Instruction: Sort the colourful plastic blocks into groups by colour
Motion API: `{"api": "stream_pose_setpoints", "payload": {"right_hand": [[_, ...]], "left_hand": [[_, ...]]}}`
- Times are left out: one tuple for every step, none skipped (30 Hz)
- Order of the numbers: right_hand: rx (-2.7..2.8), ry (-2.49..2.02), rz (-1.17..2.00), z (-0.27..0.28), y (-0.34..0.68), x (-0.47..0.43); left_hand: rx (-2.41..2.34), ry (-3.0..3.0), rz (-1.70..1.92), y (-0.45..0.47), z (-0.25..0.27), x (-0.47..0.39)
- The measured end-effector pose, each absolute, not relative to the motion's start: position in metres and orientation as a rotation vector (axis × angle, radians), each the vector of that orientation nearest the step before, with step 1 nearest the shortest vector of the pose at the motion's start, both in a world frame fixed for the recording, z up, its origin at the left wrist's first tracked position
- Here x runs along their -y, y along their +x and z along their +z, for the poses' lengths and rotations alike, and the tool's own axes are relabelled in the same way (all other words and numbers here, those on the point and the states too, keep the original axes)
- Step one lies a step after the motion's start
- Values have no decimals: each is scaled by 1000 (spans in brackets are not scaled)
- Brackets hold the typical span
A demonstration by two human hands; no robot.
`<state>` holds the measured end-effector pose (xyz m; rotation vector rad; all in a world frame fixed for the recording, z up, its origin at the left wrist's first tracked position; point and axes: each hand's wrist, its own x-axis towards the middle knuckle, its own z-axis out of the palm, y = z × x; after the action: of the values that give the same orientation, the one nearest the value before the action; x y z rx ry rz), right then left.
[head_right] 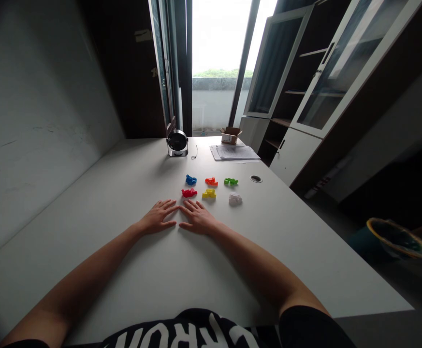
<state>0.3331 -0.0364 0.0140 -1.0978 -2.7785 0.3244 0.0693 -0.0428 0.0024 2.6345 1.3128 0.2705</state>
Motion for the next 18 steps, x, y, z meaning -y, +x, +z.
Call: {"api": "stream_pose_setpoints", "payload": {"right_hand": [[2778,-1097,322,14,333,36],[2778,-1096,319,14,333,36],[2778,-1095,316,13,333,36],[2778,-1095,314,13,333,36],[2777,-1095,313,13,333,36],[2777,-1097,313,13,333,36],[2777,-1097,314,13,333,36],[2777,-1095,314,13,333,36],[2778,-1092,313,13,333,36],[2777,-1088,312,12,333,36],[2777,-1086,311,12,333,36],[2777,-1084,310,12,333,35],[2776,-1083,308,12,333,35],[2776,-1083,308,11,333,35],[2776,-1082,306,11,333,35],[2777,-1083,304,11,333,35],[2777,-1084,301,10,333,35],[2777,-1084,299,10,333,35]], "left_hand": [[-1314,2634,270,69,3,43],[-1316,2634,269,69,3,43],[-1316,2634,269,69,3,43],[-1317,2634,270,69,2,42],[-1317,2635,272,69,2,42],[-1317,2636,274,69,2,42],[-1316,2638,277,69,2,42],[-1316,2639,279,69,2,42],[-1316,2640,280,69,2,42],[-1316,2640,280,69,2,42],[-1316,2640,279,69,2,42],[-1315,2640,277,69,2,42],[-1315,2639,275,69,2,42],[-1315,2640,273,69,2,42],[-1315,2640,272,69,2,43],[-1315,2641,271,69,2,43],[-1314,2642,272,69,2,43],[-1313,2643,272,69,2,43]]}}
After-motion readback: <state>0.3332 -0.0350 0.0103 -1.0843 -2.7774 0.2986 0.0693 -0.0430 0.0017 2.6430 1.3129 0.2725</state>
